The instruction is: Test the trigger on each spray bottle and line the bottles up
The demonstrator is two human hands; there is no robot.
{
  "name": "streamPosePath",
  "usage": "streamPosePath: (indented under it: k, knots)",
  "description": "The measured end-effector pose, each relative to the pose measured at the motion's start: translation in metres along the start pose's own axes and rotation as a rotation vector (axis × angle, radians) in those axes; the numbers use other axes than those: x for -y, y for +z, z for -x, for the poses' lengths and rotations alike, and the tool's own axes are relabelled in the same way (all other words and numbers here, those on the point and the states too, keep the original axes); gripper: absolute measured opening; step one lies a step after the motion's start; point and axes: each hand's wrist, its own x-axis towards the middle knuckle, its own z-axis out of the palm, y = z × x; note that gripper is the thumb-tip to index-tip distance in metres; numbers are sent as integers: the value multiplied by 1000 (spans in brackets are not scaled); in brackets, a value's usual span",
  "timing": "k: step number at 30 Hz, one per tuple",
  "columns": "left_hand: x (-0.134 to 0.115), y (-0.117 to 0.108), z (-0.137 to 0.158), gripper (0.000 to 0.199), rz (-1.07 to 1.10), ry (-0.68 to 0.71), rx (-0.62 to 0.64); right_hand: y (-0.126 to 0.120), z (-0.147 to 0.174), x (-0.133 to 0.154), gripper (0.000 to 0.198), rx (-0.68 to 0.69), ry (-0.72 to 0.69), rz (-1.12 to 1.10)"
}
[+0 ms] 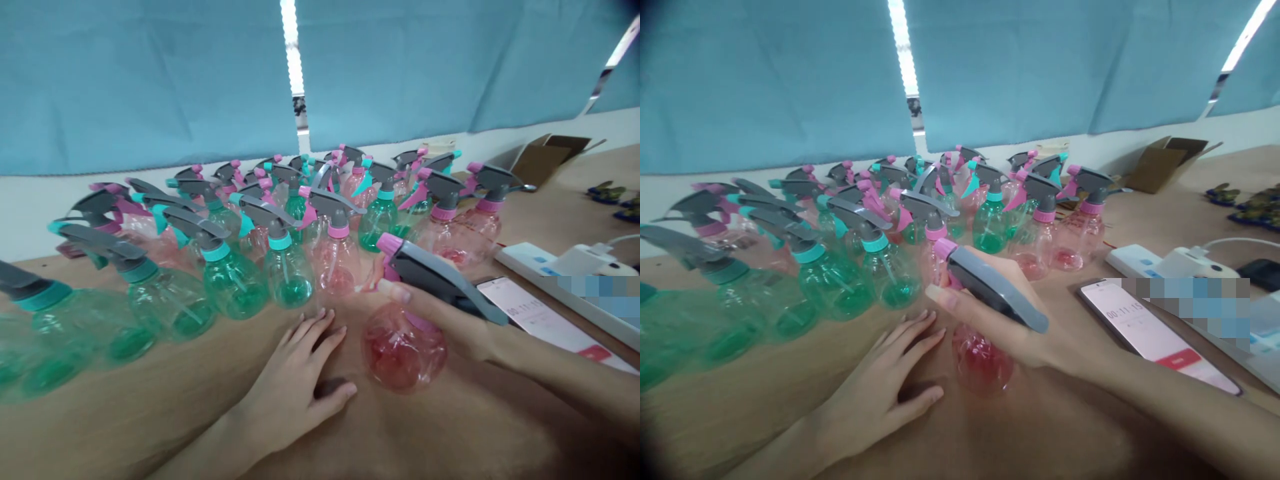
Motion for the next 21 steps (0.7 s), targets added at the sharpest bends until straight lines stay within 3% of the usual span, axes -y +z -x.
streamPosePath:
  k: [4,11,21]
  knots:
    - [0,0,0,59,-14,10,-1,-1,-1,0,28,-11,-42,19]
    - [0,-1,0,58,-5,10,-1,-7,1,-2,26,68,12,6]
    - [0,0,0,58,-7,9,-7,4,0,2,26,-42,-12,17]
